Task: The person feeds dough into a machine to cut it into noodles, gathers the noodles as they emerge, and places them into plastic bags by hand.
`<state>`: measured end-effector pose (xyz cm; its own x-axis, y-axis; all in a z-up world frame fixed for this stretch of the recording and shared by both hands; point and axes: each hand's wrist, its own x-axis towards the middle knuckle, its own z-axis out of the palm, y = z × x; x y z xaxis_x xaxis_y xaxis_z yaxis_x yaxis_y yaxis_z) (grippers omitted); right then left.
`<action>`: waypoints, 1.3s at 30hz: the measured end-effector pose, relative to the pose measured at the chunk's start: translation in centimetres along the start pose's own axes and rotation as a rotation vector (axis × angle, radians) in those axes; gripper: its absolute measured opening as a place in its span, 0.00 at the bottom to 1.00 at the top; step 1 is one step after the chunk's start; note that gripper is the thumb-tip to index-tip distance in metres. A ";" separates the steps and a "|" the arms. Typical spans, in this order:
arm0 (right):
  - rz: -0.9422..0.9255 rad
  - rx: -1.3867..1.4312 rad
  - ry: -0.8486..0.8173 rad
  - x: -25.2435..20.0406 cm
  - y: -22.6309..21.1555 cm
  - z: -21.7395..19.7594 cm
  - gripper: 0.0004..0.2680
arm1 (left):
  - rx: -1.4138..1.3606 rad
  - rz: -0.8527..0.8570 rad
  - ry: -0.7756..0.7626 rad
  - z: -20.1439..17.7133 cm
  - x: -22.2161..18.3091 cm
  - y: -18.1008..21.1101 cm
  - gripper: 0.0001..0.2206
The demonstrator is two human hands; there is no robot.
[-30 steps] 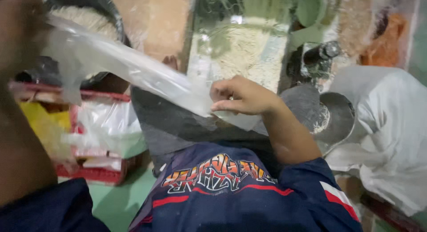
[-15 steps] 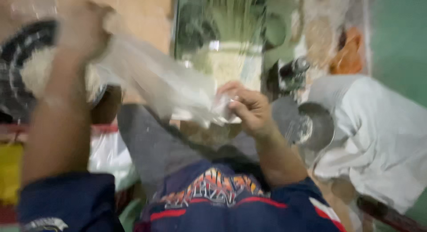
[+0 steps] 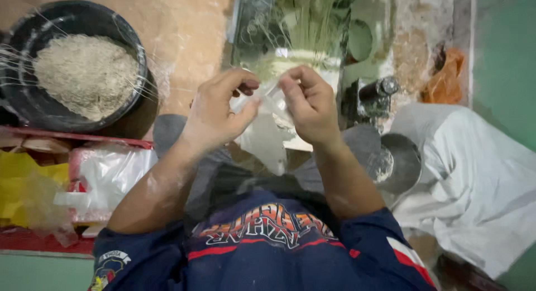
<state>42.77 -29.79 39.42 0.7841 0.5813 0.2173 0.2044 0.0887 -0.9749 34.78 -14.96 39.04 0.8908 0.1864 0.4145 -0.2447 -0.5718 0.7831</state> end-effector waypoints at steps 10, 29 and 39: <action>-0.026 0.070 -0.069 0.4 -0.4 -1.2 0.05 | 0.099 -0.101 -0.092 4.1 1.1 -0.7 0.05; 0.173 0.631 -0.056 -1.5 0.6 -2.1 0.06 | -0.707 -0.236 -0.545 3.8 1.2 -2.8 0.06; 0.104 0.231 -0.097 -2.8 1.2 -4.6 0.04 | 0.433 -0.301 -0.593 1.9 2.1 -5.0 0.09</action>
<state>43.54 -35.00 37.85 0.7318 0.6707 0.1206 -0.0220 0.2001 -0.9795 38.56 -13.25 35.15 0.9801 -0.0045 -0.1983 0.1016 -0.8472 0.5215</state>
